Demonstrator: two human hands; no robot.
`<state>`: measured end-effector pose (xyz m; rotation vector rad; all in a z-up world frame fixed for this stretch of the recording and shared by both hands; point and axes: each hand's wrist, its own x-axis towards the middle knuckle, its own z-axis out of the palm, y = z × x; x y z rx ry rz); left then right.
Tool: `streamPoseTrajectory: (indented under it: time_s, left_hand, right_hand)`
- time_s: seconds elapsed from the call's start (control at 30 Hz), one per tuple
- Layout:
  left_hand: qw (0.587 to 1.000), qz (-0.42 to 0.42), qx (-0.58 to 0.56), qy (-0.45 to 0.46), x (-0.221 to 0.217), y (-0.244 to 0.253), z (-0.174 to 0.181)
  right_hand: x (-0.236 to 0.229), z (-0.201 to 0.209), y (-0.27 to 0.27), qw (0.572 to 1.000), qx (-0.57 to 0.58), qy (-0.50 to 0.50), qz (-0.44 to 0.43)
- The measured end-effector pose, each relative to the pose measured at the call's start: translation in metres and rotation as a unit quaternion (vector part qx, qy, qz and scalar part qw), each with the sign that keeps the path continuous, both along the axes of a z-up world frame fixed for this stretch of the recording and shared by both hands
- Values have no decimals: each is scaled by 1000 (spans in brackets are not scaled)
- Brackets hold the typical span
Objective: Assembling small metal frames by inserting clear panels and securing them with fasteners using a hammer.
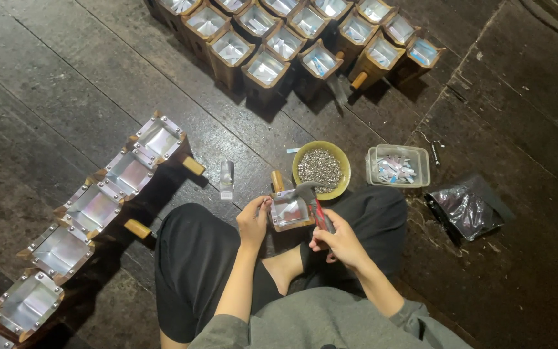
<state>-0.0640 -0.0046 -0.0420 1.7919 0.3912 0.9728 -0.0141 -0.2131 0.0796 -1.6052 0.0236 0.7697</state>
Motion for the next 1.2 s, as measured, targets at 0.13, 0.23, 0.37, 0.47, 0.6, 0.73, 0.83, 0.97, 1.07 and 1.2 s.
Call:
streamPoseTrajectory:
  time_s: [0.13,0.23,0.37,0.47,0.6,0.73,0.83,0.97,1.07,1.2]
  left_hand:
    - [1000,3,5,5,0,1,2]
    - [1000,0,20,11,0,2,-2]
    - [998,-10,55,-12,-1,1,-2]
    - [998,5,69,-3,1,0,-6]
    - [996,13,87,-3,2,0,-9]
    - [997,4,77,-2,0,0,3]
    - [998,0,63,-6,-1,-2,8]
    - [997,9,74,-1,-2,0,12]
    - [997,-6,75,10,-7,-2,18]
    - [997,-11,70,32,-5,-3,14]
  right_hand:
    - [0,13,14,999,6,-33,24]
    - [-9,49,29,991,-37,-118,49]
    - [-19,51,34,940,-65,-319,102]
    - [-23,43,37,894,-104,-418,126]
    - [-12,9,34,840,-218,-457,196]
    - [-18,51,41,845,-167,-485,152]
    - [-26,44,34,820,-123,-547,111]
    - [-26,8,30,853,-174,-471,143]
    - [-22,9,28,874,-222,-402,157]
    - [-13,20,12,906,-241,-346,47]
